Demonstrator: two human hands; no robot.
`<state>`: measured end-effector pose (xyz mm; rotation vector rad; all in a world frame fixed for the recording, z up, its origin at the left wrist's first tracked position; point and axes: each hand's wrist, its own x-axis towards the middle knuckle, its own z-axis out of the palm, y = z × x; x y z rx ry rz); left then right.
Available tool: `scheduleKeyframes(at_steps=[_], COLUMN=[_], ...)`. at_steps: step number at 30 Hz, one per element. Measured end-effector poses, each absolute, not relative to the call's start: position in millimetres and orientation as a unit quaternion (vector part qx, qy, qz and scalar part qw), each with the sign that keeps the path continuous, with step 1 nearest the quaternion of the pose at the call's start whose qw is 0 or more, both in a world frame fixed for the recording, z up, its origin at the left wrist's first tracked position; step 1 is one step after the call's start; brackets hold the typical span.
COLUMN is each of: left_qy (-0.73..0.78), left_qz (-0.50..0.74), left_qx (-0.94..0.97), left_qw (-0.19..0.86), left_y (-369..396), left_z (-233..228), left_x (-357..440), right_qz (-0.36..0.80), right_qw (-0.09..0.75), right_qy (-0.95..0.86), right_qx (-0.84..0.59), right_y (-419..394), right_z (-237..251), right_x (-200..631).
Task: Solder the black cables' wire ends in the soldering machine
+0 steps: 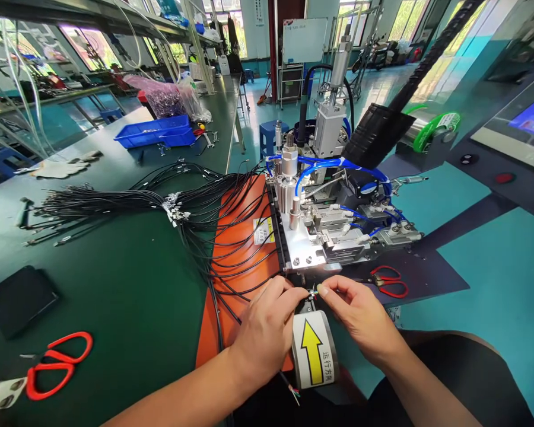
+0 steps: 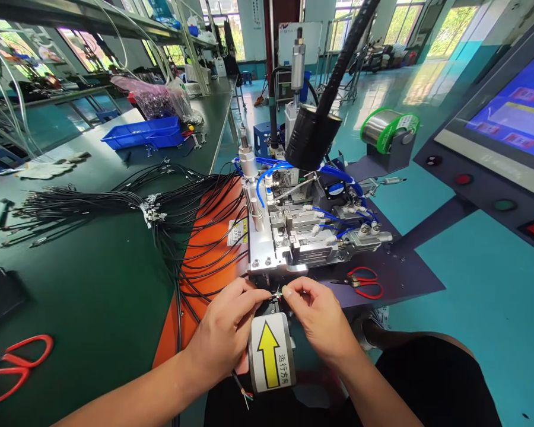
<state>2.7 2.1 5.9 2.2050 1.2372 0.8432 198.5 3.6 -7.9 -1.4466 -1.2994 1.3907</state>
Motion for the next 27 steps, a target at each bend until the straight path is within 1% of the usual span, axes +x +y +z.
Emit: scheduleKeyframes(at_steps=[5,27], left_qy=[0.463,0.472], left_qz=[0.3,0.276], left_qx=[0.808,0.813], left_qw=[0.208,0.199], left_y=[2.4,1.9], left_z=[4.3,4.4], left_x=[3.3,4.0], right_qz=[0.528,0.534], right_qw=[0.364,0.368], right_qy=[-0.514,-0.502], right_qx=[-0.57,-0.572], right_y=[4.4,1.8], right_z=[-11.8,-12.6], right_x=[197.4,194.2])
